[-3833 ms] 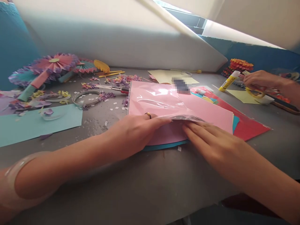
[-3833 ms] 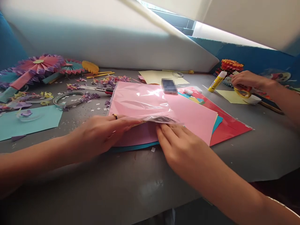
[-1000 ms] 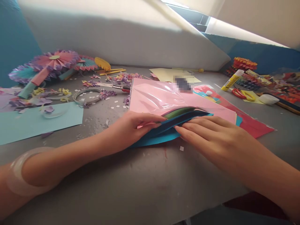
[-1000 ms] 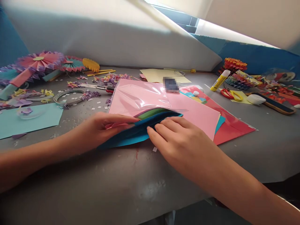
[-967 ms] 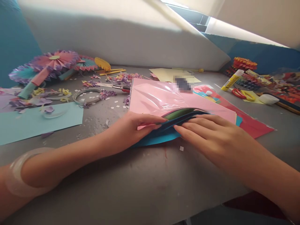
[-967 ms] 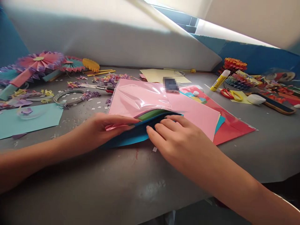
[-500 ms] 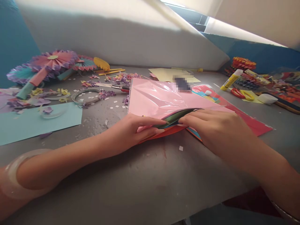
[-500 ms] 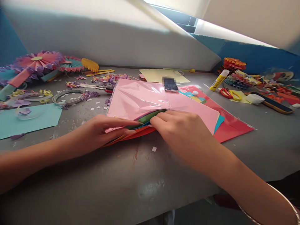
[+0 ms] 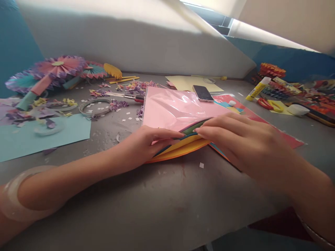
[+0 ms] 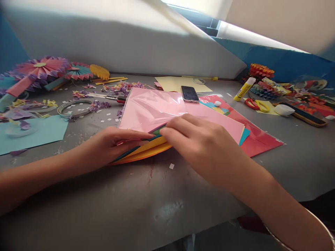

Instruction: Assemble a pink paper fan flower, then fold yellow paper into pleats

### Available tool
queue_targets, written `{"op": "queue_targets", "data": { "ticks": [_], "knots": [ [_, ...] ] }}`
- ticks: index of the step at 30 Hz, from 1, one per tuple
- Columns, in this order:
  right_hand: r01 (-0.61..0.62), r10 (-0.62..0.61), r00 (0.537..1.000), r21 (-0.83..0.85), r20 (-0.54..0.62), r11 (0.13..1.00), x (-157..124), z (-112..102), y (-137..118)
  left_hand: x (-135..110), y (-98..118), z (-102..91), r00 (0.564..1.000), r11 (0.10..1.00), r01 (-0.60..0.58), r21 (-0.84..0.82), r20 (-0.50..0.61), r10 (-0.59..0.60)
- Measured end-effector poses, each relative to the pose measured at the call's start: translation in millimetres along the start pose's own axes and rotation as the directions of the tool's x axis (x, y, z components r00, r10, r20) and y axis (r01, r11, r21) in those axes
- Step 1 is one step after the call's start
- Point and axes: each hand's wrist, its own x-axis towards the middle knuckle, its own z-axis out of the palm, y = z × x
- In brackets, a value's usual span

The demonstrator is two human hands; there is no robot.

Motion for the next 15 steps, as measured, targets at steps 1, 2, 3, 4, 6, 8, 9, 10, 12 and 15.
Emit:
{"op": "queue_targets", "data": {
  "ticks": [1, 2, 3, 4, 6, 8, 9, 10, 12, 15],
  "knots": [
    [0.049, -0.049, 0.999, -0.006, -0.022, 0.999, -0.6, -1.3, -1.7, -0.1, 0.1, 0.1, 1.000, 1.000, 0.001, -0.005, 0.003, -0.001],
    [0.085, -0.086, 0.996, -0.012, -0.023, 0.996, -1.4, -2.0, -3.5, -0.1, 0.0, 0.1, 1.000, 1.000, 0.004, -0.010, 0.007, -0.004],
    [0.106, -0.106, 0.994, -0.020, -0.011, 0.994, -2.4, -2.1, -5.2, -0.2, 0.0, 0.1, 1.000, 1.000, 0.008, -0.015, 0.011, -0.008],
    [0.108, -0.107, 0.994, -0.037, 0.009, 0.993, -3.6, -1.5, -6.7, -0.3, -0.1, 0.2, 1.000, 1.000, 0.010, -0.019, 0.014, -0.010],
    [0.093, -0.090, 0.995, -0.082, 0.033, 0.992, -6.2, 1.1, -8.6, -0.4, -0.4, 0.3, 1.000, 1.000, 0.009, -0.024, 0.017, -0.009],
    [0.088, -0.084, 0.995, -0.103, 0.045, 0.991, -8.2, 4.1, -9.2, -0.3, -0.7, 0.5, 1.000, 1.000, 0.002, -0.027, 0.011, -0.002],
    [0.091, -0.086, 0.995, -0.103, 0.053, 0.990, -8.9, 5.2, -9.1, -0.3, -1.0, 0.8, 1.000, 1.000, -0.002, -0.030, 0.008, 0.002],
    [0.098, -0.092, 0.994, -0.099, 0.061, 0.990, -9.2, 5.9, -8.7, -0.2, -1.1, 1.0, 1.000, 0.999, -0.007, -0.033, 0.003, 0.007],
    [0.111, -0.103, 0.991, -0.097, 0.080, 0.989, -9.2, 6.6, -7.6, -0.1, -1.2, 1.4, 1.000, 0.999, -0.015, -0.037, -0.003, 0.015],
    [0.126, -0.117, 0.990, -0.130, 0.075, 0.984, -7.2, 7.5, -4.9, -0.7, 0.1, 1.2, 1.000, 1.000, -0.003, -0.029, 0.002, 0.003]
  ]
}}
